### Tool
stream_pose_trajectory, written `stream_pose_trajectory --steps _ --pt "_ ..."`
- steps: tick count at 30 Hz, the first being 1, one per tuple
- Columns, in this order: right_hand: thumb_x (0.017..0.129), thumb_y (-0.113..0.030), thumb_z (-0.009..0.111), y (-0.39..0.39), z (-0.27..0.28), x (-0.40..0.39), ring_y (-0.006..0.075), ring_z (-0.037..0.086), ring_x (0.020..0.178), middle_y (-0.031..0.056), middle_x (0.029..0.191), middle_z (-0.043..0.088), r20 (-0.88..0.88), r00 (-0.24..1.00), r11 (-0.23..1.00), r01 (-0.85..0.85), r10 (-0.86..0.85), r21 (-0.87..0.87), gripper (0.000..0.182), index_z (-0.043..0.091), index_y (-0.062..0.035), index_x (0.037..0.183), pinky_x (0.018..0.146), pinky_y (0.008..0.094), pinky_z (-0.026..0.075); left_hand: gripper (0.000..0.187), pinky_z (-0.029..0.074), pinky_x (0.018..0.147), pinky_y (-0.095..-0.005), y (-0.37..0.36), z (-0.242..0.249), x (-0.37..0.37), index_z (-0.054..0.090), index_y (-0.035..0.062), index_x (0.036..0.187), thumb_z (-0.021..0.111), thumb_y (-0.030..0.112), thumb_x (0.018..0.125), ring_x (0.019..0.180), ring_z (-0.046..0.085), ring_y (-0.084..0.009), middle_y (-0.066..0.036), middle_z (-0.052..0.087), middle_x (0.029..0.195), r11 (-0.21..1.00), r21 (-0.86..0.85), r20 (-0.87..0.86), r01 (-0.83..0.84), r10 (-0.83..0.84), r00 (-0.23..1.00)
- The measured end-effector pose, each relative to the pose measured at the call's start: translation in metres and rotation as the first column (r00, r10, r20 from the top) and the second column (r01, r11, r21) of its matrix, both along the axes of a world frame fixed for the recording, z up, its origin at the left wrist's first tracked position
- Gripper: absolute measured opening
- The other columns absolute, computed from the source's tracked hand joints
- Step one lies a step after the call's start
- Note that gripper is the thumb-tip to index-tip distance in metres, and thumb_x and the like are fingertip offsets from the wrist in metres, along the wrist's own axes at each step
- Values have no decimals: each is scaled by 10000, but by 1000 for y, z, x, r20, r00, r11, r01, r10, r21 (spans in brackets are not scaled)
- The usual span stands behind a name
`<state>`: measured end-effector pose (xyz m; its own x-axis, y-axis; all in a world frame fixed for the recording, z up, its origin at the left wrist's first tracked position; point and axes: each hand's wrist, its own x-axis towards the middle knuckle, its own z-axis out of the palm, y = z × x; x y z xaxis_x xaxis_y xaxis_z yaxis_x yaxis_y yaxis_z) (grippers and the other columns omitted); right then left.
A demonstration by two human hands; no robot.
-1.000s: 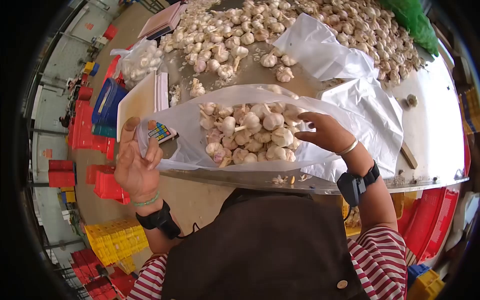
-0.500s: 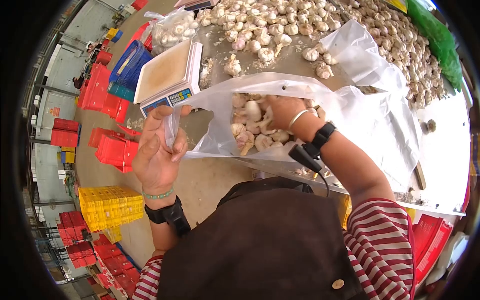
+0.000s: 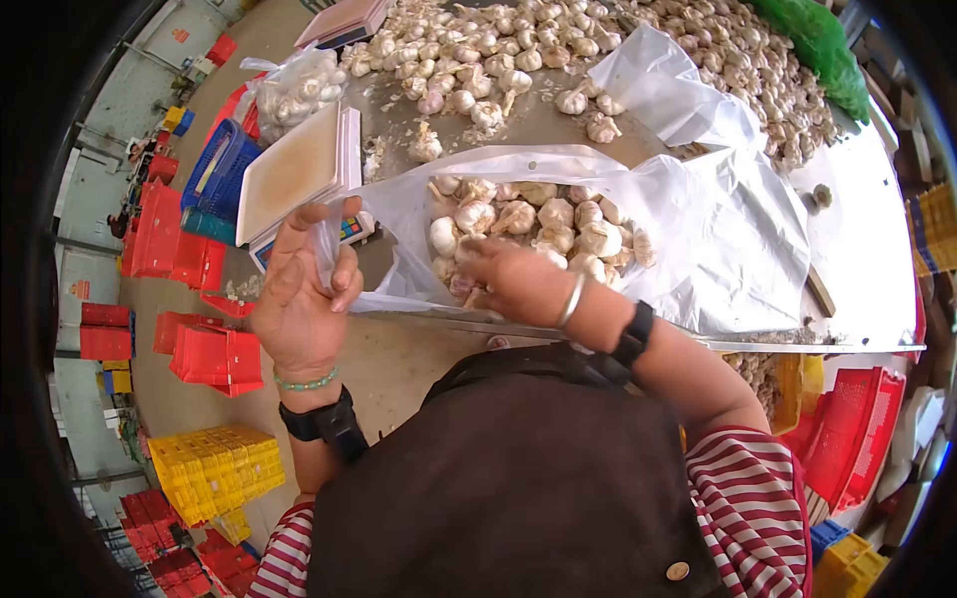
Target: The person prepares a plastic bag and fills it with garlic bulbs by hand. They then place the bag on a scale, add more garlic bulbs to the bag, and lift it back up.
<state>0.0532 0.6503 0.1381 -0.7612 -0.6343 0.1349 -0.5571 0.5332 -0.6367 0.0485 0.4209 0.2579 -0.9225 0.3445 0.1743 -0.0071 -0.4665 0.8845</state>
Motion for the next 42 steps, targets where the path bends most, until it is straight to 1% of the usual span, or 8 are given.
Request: stream_pose_trajectory --steps 7,10,15,21,29,33,37,42 --pt "613 -222 817 123 -1 21 379 444 1194 210 1320 427 -533 304 377 926 -790 -31 750 475 -78 1266 981 408 384 519 373 498 -188 -5 -2 -2 436 -25 1201 630 265 816 709 542 -126 -219 514 1246 999 38 16 6 -7 1000" --pt "673 -261 787 167 -69 34 362 567 1039 254 1158 566 -10 336 336 940 -942 -48 687 494 30 1222 861 386 458 573 358 515 -179 -4 -2 1 436 8 1241 632 328 808 687 443 -102 -247 438 1311 999 -38 -2 -23 23 1000" --pt "808 -256 697 178 -77 18 106 521 550 54 688 599 589 253 178 967 -767 -184 311 634 46 849 514 254 423 510 377 512 -191 -4 2 -1 443 -14 1216 607 273 827 709 522 -130 -241 494 1268 1000 26 -8 3 -3 1000" --pt "858 -153 632 136 -12 -13 115 598 691 41 838 636 822 442 26 885 -358 -464 216 616 17 991 604 253 486 519 375 518 -191 -12 -1 6 451 -12 1214 616 277 816 709 507 -131 -238 485 1265 998 42 47 -52 50 998" --pt "848 -107 621 7 79 -64 127 592 614 49 777 635 752 653 198 728 87 -656 175 644 -4 986 529 279 475 542 357 540 -178 -53 -14 10 441 0 1282 569 294 846 700 409 -100 -248 363 1377 981 118 97 -153 142 985" --pt "829 -110 635 -54 130 -46 138 633 822 60 956 671 686 657 398 565 311 -722 255 644 -25 1069 711 262 504 506 345 517 -173 -64 -19 7 478 4 1240 576 291 834 685 415 -114 -241 421 1320 962 142 144 -232 211 967" --pt "856 -106 601 -22 107 -53 137 634 898 63 1026 660 618 778 468 508 111 -723 262 630 -18 1101 750 277 524 480 344 517 -170 -74 -28 3 488 6 1226 566 279 840 679 420 -113 -240 429 1314 956 166 132 -240 219 967" --pt "906 -139 566 69 64 -42 149 629 860 79 1004 644 783 610 215 786 -121 -579 267 589 24 1117 786 253 518 458 354 531 -186 -86 -40 -1 485 10 1217 554 276 851 693 432 -115 -233 454 1289 949 164 185 -270 240 953"
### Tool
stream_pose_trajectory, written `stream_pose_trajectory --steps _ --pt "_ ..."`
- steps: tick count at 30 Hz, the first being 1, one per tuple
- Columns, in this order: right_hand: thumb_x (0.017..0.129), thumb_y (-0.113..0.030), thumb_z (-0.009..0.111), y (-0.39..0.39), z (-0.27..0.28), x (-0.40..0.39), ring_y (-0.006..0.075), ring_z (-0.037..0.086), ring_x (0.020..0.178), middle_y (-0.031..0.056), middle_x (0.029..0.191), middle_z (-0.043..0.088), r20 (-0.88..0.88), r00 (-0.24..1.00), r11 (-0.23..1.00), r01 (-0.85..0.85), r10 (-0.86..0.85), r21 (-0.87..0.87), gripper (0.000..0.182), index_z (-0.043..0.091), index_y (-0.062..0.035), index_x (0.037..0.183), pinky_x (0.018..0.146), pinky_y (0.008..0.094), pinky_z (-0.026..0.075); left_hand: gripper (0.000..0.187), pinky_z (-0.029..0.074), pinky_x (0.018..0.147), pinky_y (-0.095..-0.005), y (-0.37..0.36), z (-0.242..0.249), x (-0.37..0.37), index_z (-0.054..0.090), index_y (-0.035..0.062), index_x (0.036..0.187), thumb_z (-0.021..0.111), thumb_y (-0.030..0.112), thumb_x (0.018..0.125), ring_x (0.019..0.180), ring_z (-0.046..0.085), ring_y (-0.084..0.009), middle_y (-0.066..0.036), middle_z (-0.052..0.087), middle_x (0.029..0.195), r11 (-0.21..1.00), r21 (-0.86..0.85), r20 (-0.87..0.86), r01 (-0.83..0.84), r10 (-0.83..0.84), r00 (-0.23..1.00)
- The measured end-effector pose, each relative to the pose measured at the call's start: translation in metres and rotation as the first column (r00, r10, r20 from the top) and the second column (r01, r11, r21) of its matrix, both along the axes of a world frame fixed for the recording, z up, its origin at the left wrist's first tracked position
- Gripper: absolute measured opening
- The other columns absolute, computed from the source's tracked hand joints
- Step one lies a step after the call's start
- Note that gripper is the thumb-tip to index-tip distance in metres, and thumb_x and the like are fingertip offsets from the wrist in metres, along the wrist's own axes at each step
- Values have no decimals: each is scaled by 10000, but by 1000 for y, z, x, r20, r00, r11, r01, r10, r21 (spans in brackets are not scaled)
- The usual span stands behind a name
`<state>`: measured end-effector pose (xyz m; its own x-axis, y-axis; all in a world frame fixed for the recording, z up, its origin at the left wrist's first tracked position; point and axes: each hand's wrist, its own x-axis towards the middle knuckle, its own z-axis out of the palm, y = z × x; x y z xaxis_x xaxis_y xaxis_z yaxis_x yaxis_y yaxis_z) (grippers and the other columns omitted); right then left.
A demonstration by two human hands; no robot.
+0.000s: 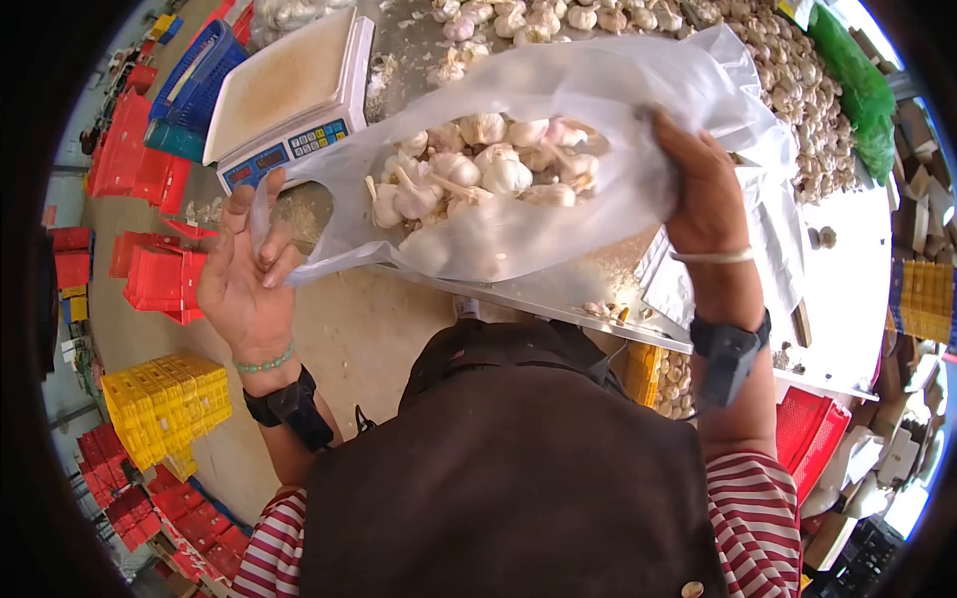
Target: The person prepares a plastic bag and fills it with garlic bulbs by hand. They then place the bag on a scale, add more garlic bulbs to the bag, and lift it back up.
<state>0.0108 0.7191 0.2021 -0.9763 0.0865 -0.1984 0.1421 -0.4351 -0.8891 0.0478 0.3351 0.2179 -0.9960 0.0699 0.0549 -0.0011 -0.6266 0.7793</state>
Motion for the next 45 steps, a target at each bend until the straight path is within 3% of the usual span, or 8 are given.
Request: stream_pose_trajectory --steps 8,17,23,27,29,37,41,45 --pt "948 -167 514 45 -17 44 178 605 974 98 1056 626 53 990 991 134 -134 -10 308 527 31 1183 886 306 485 438 394 638 -248 8 -14 -7 456 35 1238 564 229 861 714 450 -121 -194 507 1223 980 -184 74 -76 91 993" --pt "933 -148 519 60 -35 47 185 581 1017 102 1118 610 -35 962 962 272 -271 15 294 541 26 1169 904 323 448 373 333 501 -162 44 6 -44 452 9 1237 539 151 904 610 399 -66 -190 534 1163 927 -355 10 -126 138 990" --pt "934 -160 522 86 -31 50 148 597 966 72 1067 635 6 956 956 293 -293 20 281 572 17 1147 855 275 463 379 325 505 -176 115 87 -84 466 -27 1222 545 108 876 583 369 -62 -281 464 1218 963 -236 -248 131 -190 950" --pt "947 -204 476 126 -21 60 161 576 912 88 1077 599 -23 932 932 362 -362 3 352 533 44 1190 808 279 460 406 349 520 -186 158 140 -81 482 -39 1222 577 68 842 579 369 -54 -340 232 1340 932 -209 -388 295 -356 850" --pt "936 -156 463 136 -27 65 150 586 904 79 1068 602 -11 879 878 475 -477 -61 335 528 48 1194 800 278 472 411 362 526 -183 167 131 -73 486 -9 1232 578 121 853 592 394 -61 -259 383 1257 891 -312 -396 329 -437 808" --pt "867 -99 547 161 -84 67 74 580 827 -2 935 655 -24 973 965 225 -230 -135 251 600 -42 1105 732 223 448 340 335 475 -173 174 72 -63 488 4 1091 649 94 806 583 443 -74 -161 563 1085 884 -463 -101 62 -122 987" --pt "866 -160 580 143 -29 47 99 589 756 34 883 659 -79 997 966 2 -23 -258 203 623 -6 991 686 242 451 269 314 463 -165 147 96 -58 496 21 1089 570 34 831 547 396 -62 -176 578 1043 954 -280 47 105 -96 994" --pt "899 -299 565 144 60 52 121 412 504 1 566 446 -276 953 882 -236 127 -408 299 530 -40 754 497 279 339 255 308 424 -180 103 150 -57 513 57 1078 577 122 840 513 374 -58 -221 570 1034 991 -99 -29 94 -97 995"
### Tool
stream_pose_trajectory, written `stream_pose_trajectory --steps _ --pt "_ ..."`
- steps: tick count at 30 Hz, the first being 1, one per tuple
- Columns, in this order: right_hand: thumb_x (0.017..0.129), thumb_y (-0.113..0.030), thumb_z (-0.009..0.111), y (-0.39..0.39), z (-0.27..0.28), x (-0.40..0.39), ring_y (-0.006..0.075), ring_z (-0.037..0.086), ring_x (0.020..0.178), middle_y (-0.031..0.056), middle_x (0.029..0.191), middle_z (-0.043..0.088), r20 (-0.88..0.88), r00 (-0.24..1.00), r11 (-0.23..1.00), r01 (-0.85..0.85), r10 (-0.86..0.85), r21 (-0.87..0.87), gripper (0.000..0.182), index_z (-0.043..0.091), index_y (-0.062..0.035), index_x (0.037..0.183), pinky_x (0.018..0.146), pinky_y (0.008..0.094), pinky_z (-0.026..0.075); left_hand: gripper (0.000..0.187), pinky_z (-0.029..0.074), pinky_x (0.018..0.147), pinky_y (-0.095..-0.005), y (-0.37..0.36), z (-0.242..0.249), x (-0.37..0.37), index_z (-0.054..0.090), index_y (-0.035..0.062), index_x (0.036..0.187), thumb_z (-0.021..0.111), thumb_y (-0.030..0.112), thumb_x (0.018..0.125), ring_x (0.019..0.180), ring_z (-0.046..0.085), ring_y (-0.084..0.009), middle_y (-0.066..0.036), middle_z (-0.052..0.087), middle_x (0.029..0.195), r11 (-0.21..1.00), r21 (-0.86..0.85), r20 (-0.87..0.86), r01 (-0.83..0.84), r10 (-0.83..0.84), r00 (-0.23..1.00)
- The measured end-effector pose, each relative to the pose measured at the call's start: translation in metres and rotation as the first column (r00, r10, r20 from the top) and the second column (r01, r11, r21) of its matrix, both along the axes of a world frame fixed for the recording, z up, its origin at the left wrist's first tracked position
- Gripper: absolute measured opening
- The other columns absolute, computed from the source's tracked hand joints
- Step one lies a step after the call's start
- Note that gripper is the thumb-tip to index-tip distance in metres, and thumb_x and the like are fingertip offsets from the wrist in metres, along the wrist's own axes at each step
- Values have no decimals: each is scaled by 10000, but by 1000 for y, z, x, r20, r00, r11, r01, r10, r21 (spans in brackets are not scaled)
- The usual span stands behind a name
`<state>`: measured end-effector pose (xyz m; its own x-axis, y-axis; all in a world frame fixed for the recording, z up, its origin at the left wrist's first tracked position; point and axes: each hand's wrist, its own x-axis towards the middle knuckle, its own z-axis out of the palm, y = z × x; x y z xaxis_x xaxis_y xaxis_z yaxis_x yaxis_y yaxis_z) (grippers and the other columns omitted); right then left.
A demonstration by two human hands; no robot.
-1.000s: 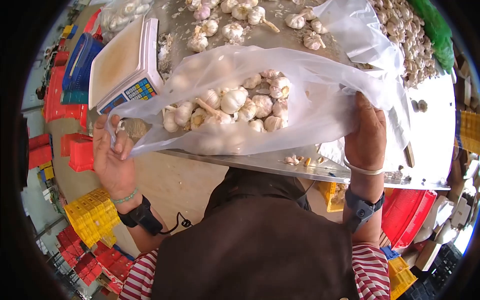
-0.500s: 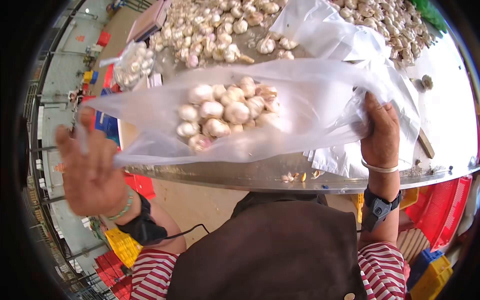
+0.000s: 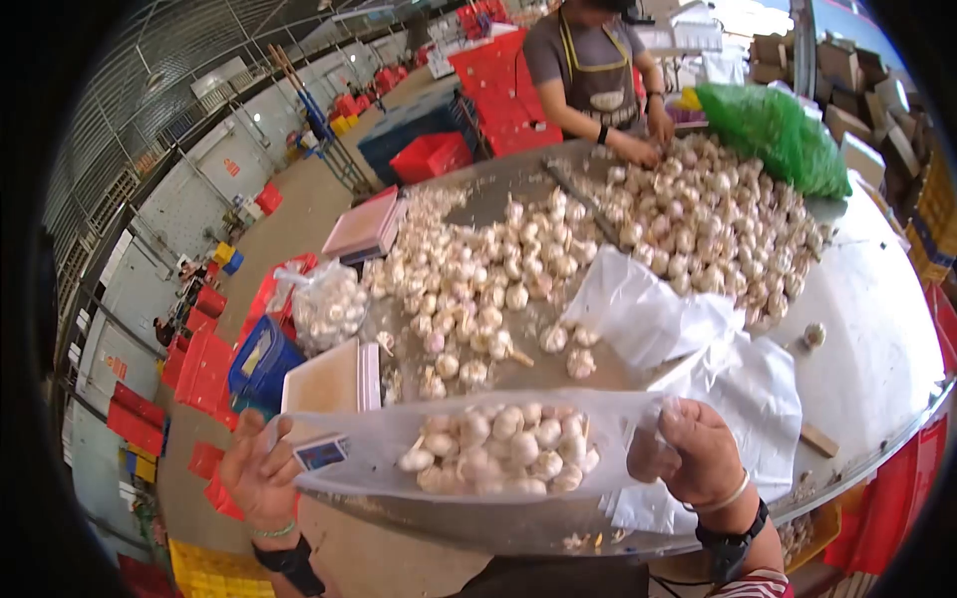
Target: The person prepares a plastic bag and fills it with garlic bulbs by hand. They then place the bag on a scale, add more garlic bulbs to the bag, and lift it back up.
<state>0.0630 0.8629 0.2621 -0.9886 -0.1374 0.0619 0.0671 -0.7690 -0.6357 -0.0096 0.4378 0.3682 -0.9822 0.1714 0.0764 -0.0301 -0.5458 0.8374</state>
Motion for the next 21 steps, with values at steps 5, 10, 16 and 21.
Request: stream_pose_trajectory --steps 5,10,16,21 --pt "896 -239 587 -36 45 -6 122 400 487 17 555 447 -183 982 987 70 -43 145 241 571 -23 790 475 276 318 274 344 462 -216 -44 -11 -15 485 7 1067 591 133 847 526 413 -92 -223 598 993 997 -21 -96 76 -77 992" --pt "870 -186 613 -108 39 -32 119 458 486 25 584 513 -26 930 797 328 -366 508 190 588 -18 784 489 263 373 231 363 483 -241 -90 -71 -63 521 20 1013 617 136 837 535 436 -107 -196 623 967 946 -23 143 325 -318 937" --pt "958 -177 457 -160 126 -51 58 369 513 -36 622 368 -197 813 641 559 -548 526 156 491 -56 865 481 223 325 217 305 470 -194 -143 -5 -125 530 7 1000 602 145 849 529 402 -45 -112 605 892 837 26 -63 547 -544 836" --pt "937 -217 537 -73 172 -74 186 406 1283 196 1390 405 -145 844 373 374 -517 849 589 284 22 1412 1077 329 331 387 325 488 -208 -219 44 -182 530 3 1150 630 222 848 601 451 -92 -210 584 950 812 109 -373 573 -501 781"
